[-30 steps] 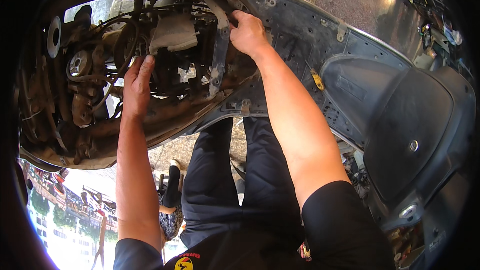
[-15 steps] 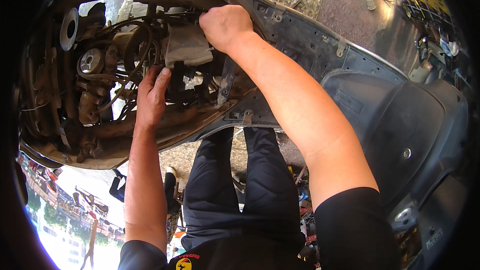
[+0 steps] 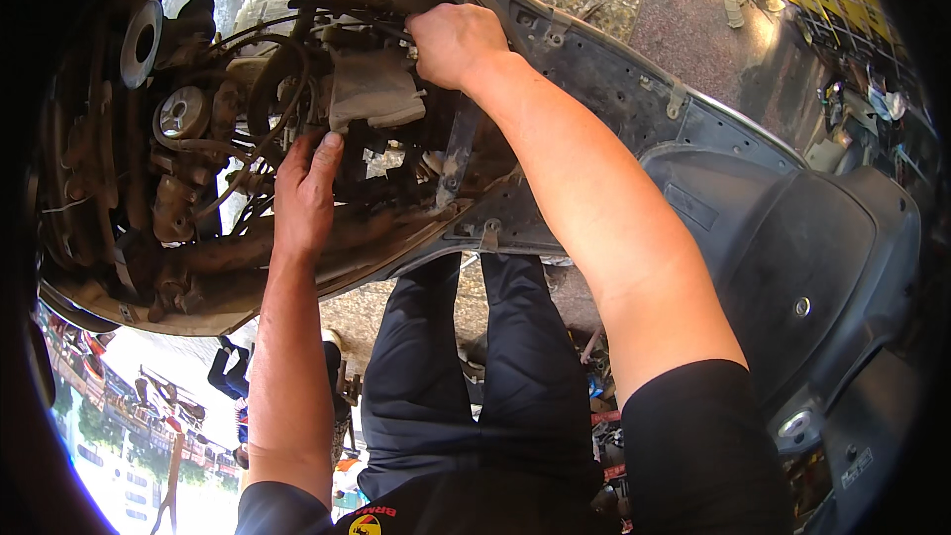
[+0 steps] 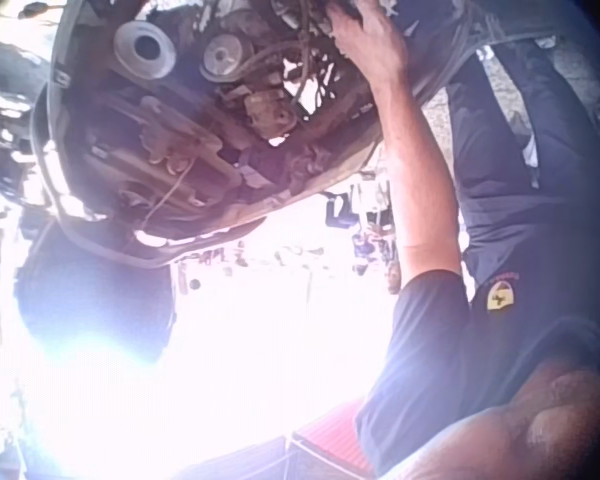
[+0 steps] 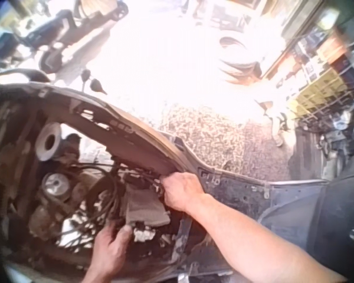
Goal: The person removes a motorcycle engine cover using a wrench and impact driver, cleans the cover with a cloth, and reinstalls it. The person also handles a metal plate and secures it to the engine area.
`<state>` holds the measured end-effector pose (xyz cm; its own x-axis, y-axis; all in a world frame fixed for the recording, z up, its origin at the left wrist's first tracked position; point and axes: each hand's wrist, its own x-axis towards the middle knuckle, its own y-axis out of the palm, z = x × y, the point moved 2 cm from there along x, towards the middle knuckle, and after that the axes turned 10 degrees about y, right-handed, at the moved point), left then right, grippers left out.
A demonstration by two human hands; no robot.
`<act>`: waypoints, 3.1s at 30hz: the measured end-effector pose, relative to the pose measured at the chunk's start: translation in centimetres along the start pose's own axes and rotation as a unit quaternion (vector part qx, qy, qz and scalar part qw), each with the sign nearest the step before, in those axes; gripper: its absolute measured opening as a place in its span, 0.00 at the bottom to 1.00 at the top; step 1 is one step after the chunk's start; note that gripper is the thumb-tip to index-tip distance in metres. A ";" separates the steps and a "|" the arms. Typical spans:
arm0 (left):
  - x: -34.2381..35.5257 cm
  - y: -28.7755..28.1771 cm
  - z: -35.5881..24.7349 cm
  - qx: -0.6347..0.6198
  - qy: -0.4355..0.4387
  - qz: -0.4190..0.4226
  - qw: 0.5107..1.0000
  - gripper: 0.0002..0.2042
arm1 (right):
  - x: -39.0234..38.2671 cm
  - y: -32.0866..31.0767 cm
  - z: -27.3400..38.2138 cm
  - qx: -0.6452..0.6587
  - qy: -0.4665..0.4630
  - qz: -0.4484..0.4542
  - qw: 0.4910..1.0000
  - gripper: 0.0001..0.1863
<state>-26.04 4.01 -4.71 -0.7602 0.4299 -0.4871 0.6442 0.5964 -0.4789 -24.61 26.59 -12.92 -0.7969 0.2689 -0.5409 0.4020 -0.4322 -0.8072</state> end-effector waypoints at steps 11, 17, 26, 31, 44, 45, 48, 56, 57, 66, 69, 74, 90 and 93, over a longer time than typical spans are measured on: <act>3.0 1.9 -0.6 0.050 -0.011 -0.008 0.999 0.30 | -0.1 -0.6 -0.8 0.085 -0.005 0.033 0.996 0.19; 4.5 3.6 -0.9 0.120 -0.043 0.001 0.992 0.34 | 0.1 -0.6 -1.2 0.124 -0.022 0.026 0.992 0.17; 5.9 4.8 -0.8 0.159 -0.075 -0.002 0.984 0.38 | 0.4 -0.7 -1.9 0.139 -0.063 0.061 0.986 0.16; 6.4 5.3 -0.7 0.172 -0.070 -0.008 0.983 0.36 | 0.5 -0.8 -2.3 0.138 -0.085 0.102 0.981 0.21; -0.4 4.0 -2.2 0.243 0.053 0.116 0.962 0.19 | -0.1 -1.0 -1.7 0.101 -0.096 0.062 0.988 0.22; -0.9 4.6 -2.4 0.302 0.058 0.183 0.934 0.18 | -0.1 -1.1 -1.7 0.101 -0.088 0.069 0.989 0.22; -1.3 6.6 -2.3 0.382 -0.009 0.342 0.858 0.23 | -0.2 -1.2 -1.6 0.088 -0.061 0.093 0.990 0.23; -1.2 7.8 -0.4 0.419 -0.060 0.431 0.797 0.17 | -0.1 -0.8 -1.8 0.106 -0.071 0.075 0.989 0.21; -1.1 7.6 -0.1 0.423 -0.061 0.445 0.787 0.17 | -0.1 -0.6 -1.8 0.112 -0.072 0.075 0.988 0.21; -1.1 7.9 0.2 0.454 -0.016 0.425 0.783 0.14 | -0.3 -0.6 -1.7 0.110 -0.056 0.075 0.990 0.19; -1.0 5.8 -0.1 0.433 -0.004 0.380 0.817 0.16 | -1.5 -0.7 -2.7 0.211 -0.069 -0.001 0.975 0.18; 0.7 1.7 -0.4 0.291 0.007 0.204 0.935 0.12 | -10.4 2.4 -6.1 0.517 0.163 -0.195 0.818 0.08; 2.0 1.7 0.0 0.325 -0.039 0.209 0.921 0.26 | -13.4 14.8 1.1 0.585 0.118 0.128 0.793 0.15; 1.9 2.3 0.3 0.293 0.007 0.175 0.940 0.26 | -13.4 15.4 1.3 0.513 0.098 0.153 0.839 0.23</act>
<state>-26.01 5.98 -6.94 -0.4906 0.5424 -0.6820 0.7883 -0.0574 -0.6127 -8.31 15.19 -17.79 -0.5973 0.1043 -0.7952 -0.1059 -0.9931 -0.0507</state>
